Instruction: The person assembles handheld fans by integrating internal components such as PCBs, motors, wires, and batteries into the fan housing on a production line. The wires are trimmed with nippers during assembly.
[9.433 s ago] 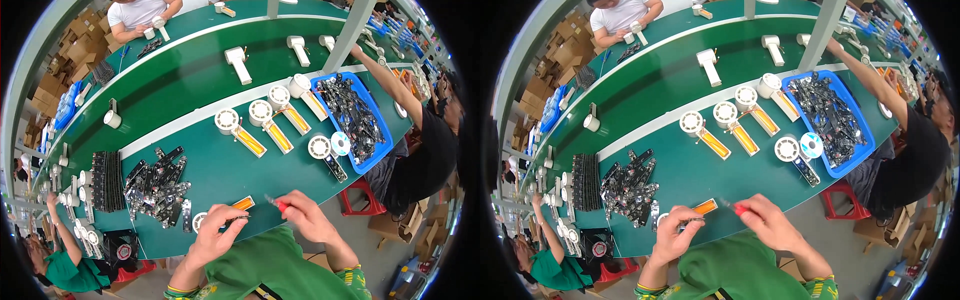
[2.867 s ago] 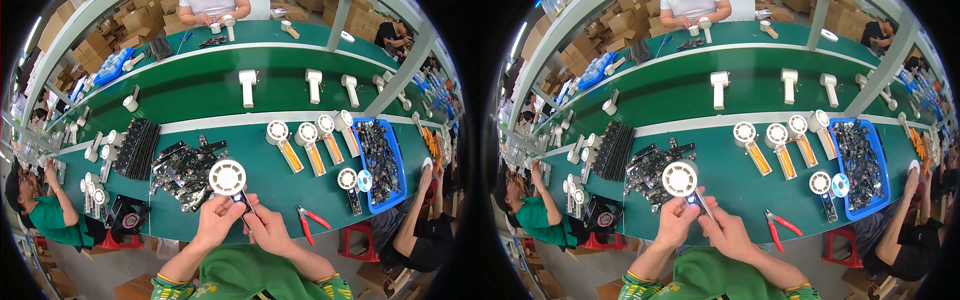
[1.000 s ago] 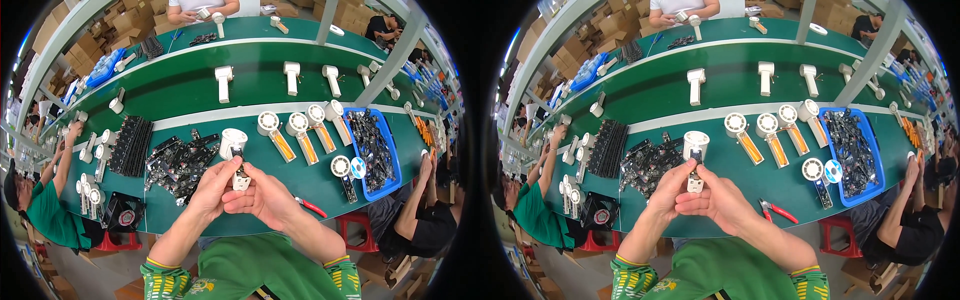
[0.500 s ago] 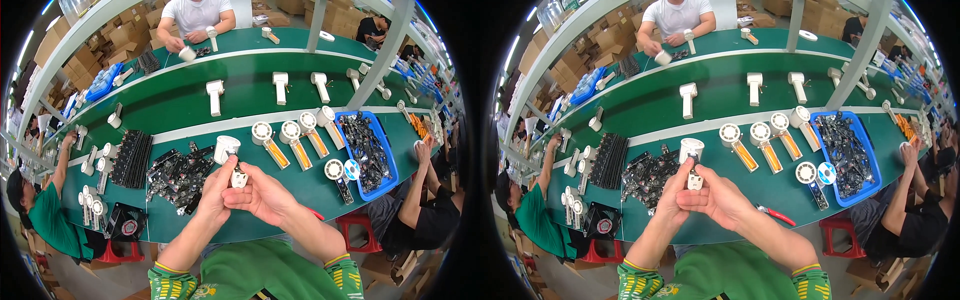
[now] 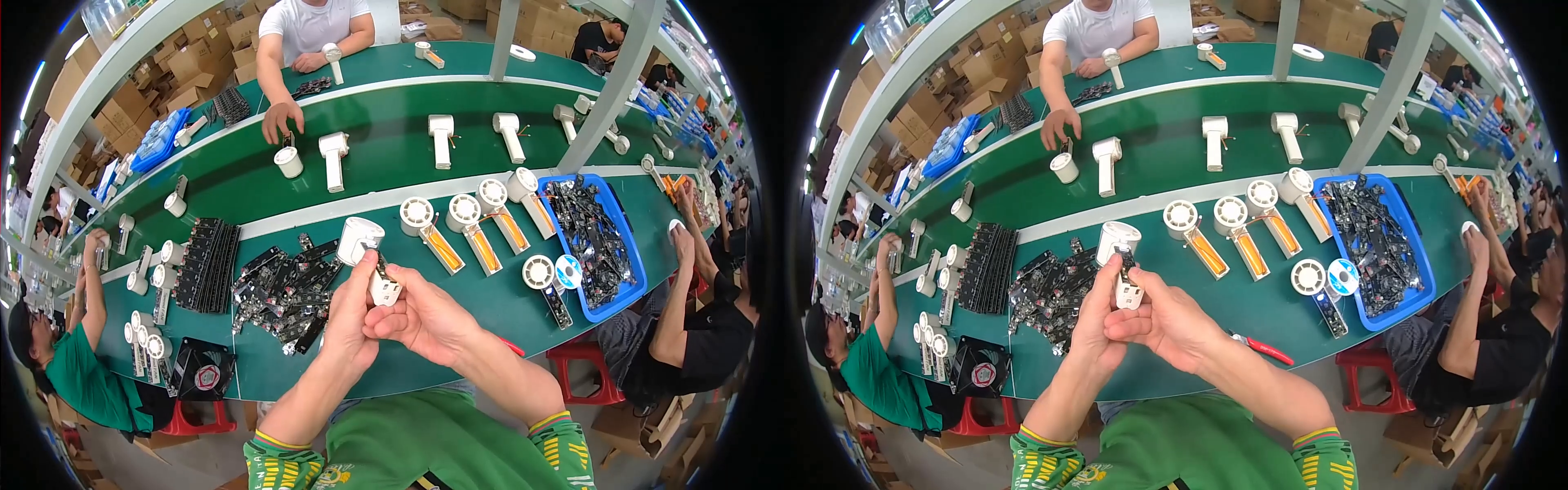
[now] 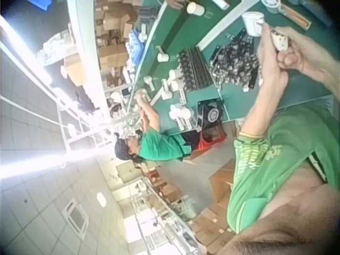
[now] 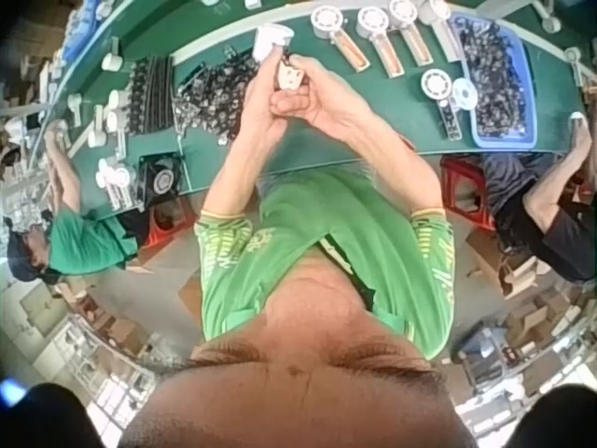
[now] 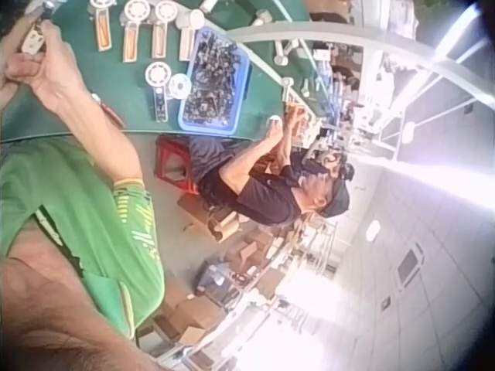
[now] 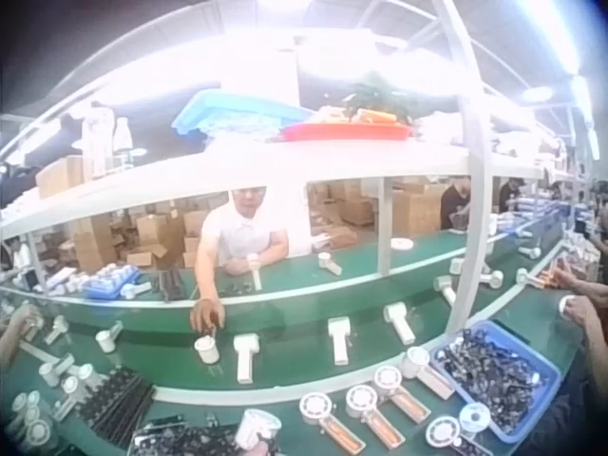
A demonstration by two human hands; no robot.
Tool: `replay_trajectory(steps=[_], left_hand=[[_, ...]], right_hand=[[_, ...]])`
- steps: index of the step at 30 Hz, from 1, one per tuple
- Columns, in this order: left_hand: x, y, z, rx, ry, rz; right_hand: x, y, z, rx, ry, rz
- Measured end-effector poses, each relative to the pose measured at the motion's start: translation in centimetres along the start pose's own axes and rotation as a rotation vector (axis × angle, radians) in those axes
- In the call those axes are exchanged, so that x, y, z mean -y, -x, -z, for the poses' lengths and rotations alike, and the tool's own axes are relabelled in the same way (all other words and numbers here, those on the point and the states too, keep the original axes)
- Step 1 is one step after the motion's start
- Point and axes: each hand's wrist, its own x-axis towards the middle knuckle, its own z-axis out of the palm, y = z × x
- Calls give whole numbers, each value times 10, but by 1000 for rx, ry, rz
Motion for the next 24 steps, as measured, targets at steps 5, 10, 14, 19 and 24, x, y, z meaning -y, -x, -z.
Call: replay_trajectory(steps=[5, 10, 14, 19, 24], left_hand=[[2, -8, 11, 65, -28, 38], [-4, -1, 7, 191, -80, -76], [-3, 0, 18, 237, -282, -326], [-4, 4, 26, 281, -343, -390], [-12, -2, 26, 247, -341, -349]], right_hand=[[-4, 2, 1, -38, 50, 8], [-4, 7, 0, -79, 212, 15], [-16, 11, 5, -81, 555, 265], [-24, 18, 9, -111, 822, 415], [-18, 10, 19, 25, 653, 293]])
